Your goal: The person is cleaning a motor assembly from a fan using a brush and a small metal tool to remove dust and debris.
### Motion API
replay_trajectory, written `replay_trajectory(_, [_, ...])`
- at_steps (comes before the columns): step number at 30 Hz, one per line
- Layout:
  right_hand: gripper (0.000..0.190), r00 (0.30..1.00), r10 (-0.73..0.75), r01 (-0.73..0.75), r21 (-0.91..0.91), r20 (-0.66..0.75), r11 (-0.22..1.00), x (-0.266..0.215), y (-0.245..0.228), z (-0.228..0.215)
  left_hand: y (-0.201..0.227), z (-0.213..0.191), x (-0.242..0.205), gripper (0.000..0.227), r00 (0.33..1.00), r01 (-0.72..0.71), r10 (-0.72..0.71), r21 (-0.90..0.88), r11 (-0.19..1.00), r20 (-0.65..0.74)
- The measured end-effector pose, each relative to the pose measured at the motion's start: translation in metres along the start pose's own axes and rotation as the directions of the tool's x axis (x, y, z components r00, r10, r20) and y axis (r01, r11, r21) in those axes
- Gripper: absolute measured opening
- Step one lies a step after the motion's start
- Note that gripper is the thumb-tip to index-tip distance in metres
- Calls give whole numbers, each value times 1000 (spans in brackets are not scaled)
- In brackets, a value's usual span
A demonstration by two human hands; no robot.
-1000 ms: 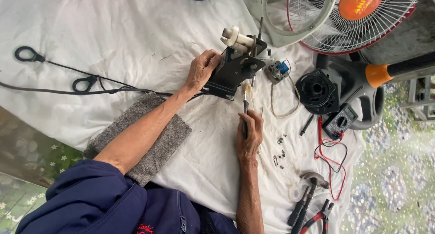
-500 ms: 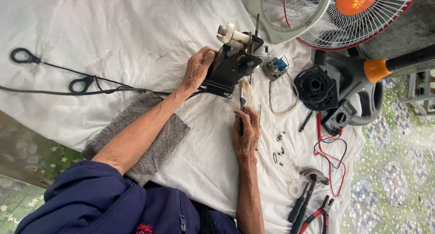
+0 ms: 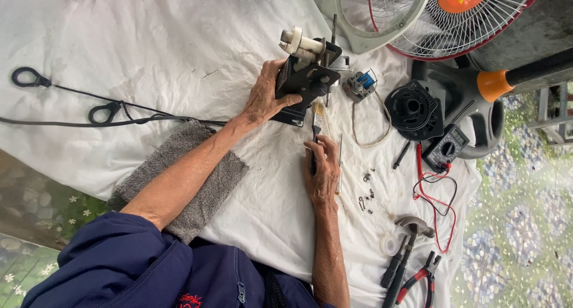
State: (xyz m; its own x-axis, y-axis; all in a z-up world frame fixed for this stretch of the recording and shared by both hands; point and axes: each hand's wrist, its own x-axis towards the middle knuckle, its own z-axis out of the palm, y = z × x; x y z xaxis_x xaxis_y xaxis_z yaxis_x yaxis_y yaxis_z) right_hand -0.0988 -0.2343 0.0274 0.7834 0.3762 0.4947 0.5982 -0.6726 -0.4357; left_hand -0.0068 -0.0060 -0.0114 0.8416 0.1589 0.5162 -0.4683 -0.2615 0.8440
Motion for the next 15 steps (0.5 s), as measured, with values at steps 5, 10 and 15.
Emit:
replay_trajectory(5, [18, 999, -52, 51, -48, -16, 998, -2, 5, 4, -5, 2, -2, 72, 1000, 10, -10, -21, 1000, 5])
replay_trajectory(10, [17, 996, -89, 89, -77, -6, 993, 0, 0, 3, 1, 2, -2, 70, 1000, -22, 21, -39, 999, -18])
replay_trajectory(15, [17, 994, -51, 54, -30, 100, 998, 1, -1, -1, -6, 14, -1, 96, 999, 3, 7, 200, 980, -48])
